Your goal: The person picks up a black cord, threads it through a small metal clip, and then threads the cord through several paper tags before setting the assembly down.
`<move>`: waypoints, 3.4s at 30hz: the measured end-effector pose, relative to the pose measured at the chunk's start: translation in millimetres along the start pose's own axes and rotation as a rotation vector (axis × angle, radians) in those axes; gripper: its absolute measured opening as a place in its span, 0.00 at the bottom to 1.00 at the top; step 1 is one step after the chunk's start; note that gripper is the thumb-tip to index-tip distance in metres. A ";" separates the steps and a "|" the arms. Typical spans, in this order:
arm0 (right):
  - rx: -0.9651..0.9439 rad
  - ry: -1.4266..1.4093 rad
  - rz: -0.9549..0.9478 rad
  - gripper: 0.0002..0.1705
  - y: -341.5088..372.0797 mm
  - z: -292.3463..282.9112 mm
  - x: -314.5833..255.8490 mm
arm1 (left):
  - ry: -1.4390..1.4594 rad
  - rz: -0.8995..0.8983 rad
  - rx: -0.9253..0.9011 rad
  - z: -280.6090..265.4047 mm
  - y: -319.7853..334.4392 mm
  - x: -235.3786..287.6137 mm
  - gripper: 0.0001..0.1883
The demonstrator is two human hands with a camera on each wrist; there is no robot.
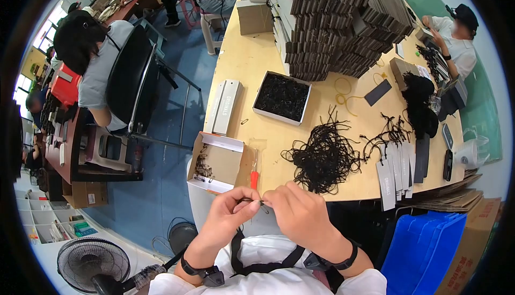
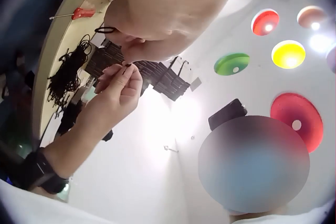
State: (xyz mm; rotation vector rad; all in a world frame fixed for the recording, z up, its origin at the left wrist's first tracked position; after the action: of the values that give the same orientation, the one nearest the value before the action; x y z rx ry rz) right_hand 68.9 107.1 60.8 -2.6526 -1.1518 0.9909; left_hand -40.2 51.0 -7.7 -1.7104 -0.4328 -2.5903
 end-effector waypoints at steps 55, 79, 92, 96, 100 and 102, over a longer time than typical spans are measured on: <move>-0.098 -0.277 0.010 0.08 7.9 1.7 15.0 | -0.422 0.146 0.047 1.8 13.7 15.9 0.10; -0.414 -0.580 0.164 0.05 25.8 -6.8 26.2 | -0.315 0.289 0.181 -54.2 42.6 25.9 0.09; -0.280 -0.442 0.036 0.08 29.3 -0.9 21.1 | 0.145 0.202 0.315 -68.4 48.0 2.5 0.09; -0.345 -0.532 0.132 0.07 31.5 11.0 31.5 | 0.650 -0.021 0.089 -47.5 45.8 -2.4 0.07; -0.476 -0.690 0.224 0.06 38.0 21.3 50.9 | 0.414 -0.171 -0.087 -51.2 50.6 -4.9 0.05; -0.499 -0.734 0.212 0.07 41.3 26.0 50.2 | 0.438 -0.166 -0.069 -55.5 49.9 -2.4 0.05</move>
State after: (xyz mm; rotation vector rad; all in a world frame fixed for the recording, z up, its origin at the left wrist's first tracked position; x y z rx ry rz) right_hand 104.8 107.4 0.6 -2.8977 -1.3928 2.0806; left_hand -81.4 -10.2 -19.0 -1.1049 -0.4875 -3.0143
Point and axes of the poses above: each hand's wrist, its own y-axis away from the middle knuckle, its own z-axis out of the palm, x = y × z, the point moved 7 cm from there along -y, towards the middle knuckle, and after that the axes turned 11 degrees about z, right-handed, at the moved point
